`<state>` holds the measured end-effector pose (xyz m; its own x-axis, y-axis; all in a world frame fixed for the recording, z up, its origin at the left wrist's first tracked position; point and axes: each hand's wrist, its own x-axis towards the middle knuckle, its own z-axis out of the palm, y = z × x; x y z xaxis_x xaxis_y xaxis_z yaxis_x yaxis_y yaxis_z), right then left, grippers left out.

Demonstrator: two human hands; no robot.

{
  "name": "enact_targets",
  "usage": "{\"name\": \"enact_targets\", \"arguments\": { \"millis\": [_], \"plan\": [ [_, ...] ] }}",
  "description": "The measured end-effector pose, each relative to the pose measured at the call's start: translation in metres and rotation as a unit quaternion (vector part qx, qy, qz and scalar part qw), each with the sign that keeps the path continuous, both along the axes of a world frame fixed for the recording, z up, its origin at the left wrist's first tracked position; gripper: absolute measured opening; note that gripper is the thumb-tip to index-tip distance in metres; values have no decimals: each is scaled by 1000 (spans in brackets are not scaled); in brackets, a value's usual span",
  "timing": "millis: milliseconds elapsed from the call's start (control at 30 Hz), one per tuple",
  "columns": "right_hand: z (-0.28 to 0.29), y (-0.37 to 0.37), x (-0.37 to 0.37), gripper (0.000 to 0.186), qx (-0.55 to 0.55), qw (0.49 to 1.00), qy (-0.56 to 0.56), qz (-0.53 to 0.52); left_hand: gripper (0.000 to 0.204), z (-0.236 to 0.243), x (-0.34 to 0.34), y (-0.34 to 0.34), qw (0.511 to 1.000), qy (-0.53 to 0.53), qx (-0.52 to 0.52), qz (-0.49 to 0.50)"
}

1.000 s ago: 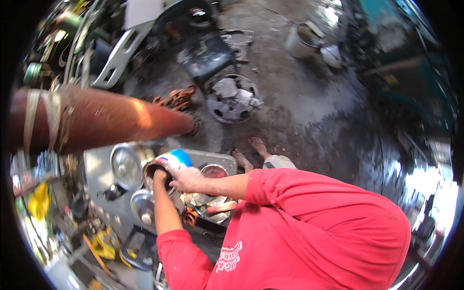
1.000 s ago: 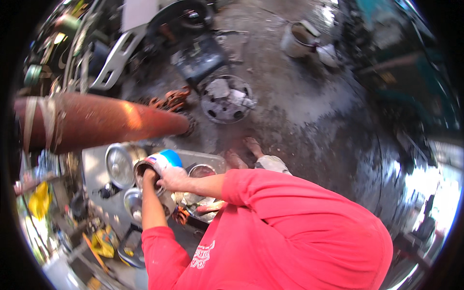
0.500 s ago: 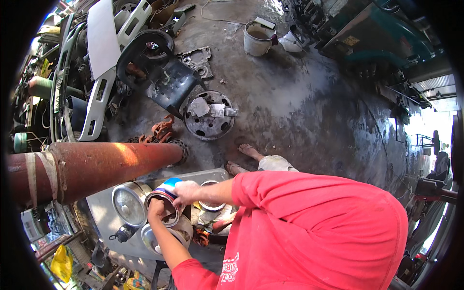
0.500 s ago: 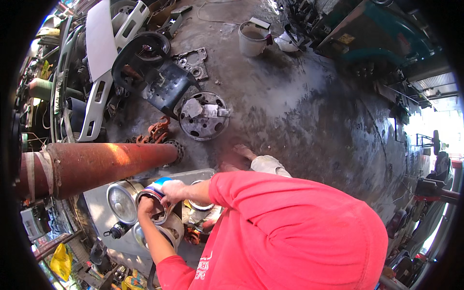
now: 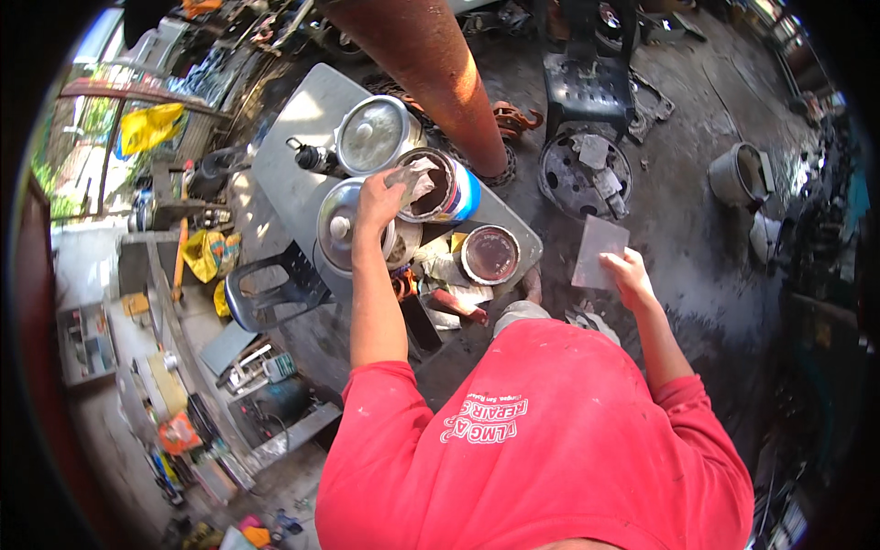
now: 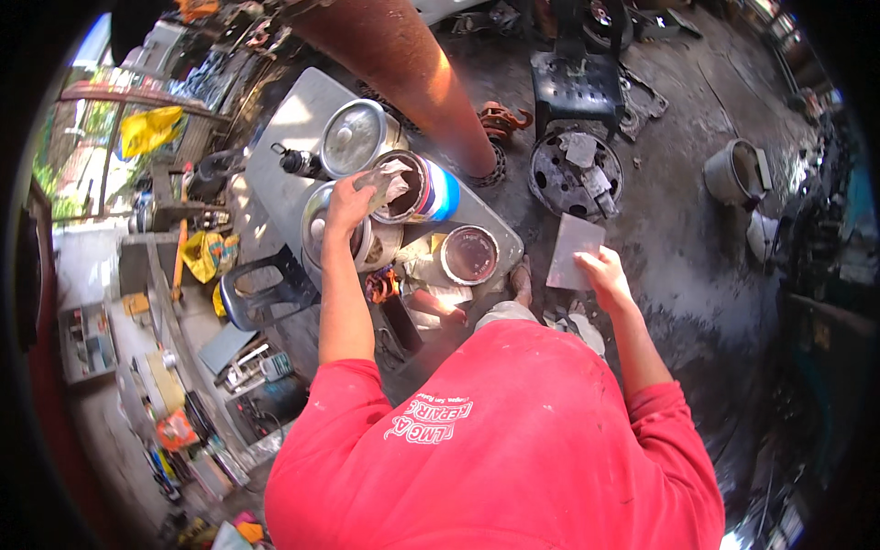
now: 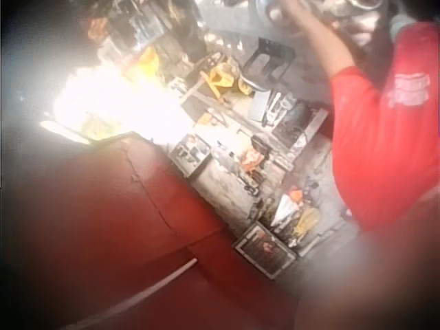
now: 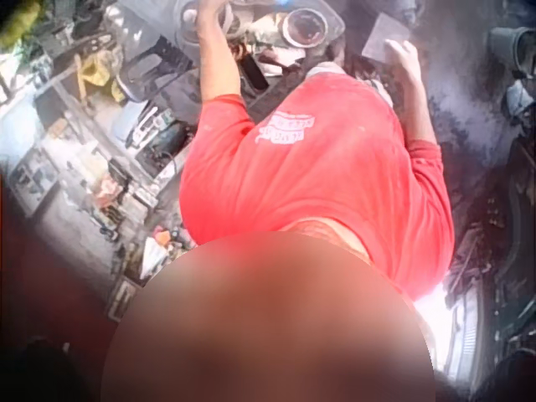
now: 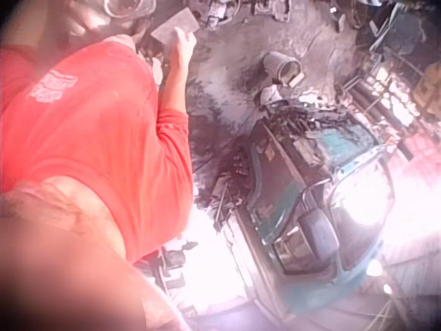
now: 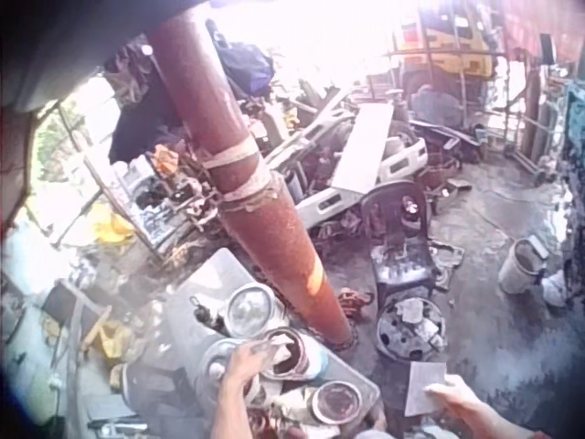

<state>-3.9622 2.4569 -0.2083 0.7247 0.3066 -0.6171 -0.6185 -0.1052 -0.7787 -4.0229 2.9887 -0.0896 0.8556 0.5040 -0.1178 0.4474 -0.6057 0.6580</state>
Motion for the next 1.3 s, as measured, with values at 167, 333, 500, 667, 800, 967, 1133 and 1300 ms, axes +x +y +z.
{"name": "enact_targets", "arguments": {
  "millis": [167, 333, 500, 667, 800, 967, 1133, 1300],
  "plan": [
    [-12, -78, -20, 22, 20, 1000, 9, -13, 42, 3, -9, -37, 992, 45, 115, -40],
    [2, -140, -35, 25, 16, 1000, -10, -15, 42, -1, -9, -66, 952, 165, 215, -140],
    [17, -181, -61, 26, 62, 991, 42, -115, 38, 30, -23, -67, 979, 115, 126, -108],
    [58, -177, -74, 39, 198, 968, 79, -135, 39, 77, -46, -70, 996, -21, 32, -81],
    [112, -114, -77, 53, 315, 943, 52, -88, 38, 128, -60, -98, 985, -127, -70, -96],
    [183, 6, -80, 59, 383, 920, 52, -57, 36, 193, -103, -166, 950, -273, -18, -152],
    [220, 81, -102, 61, 527, 842, 75, -84, 40, 205, -145, -236, 884, -362, 2, -296],
    [203, 81, -132, 49, 521, 827, 76, -196, 47, 157, -155, -283, 833, -401, 40, -380]
  ]
}}
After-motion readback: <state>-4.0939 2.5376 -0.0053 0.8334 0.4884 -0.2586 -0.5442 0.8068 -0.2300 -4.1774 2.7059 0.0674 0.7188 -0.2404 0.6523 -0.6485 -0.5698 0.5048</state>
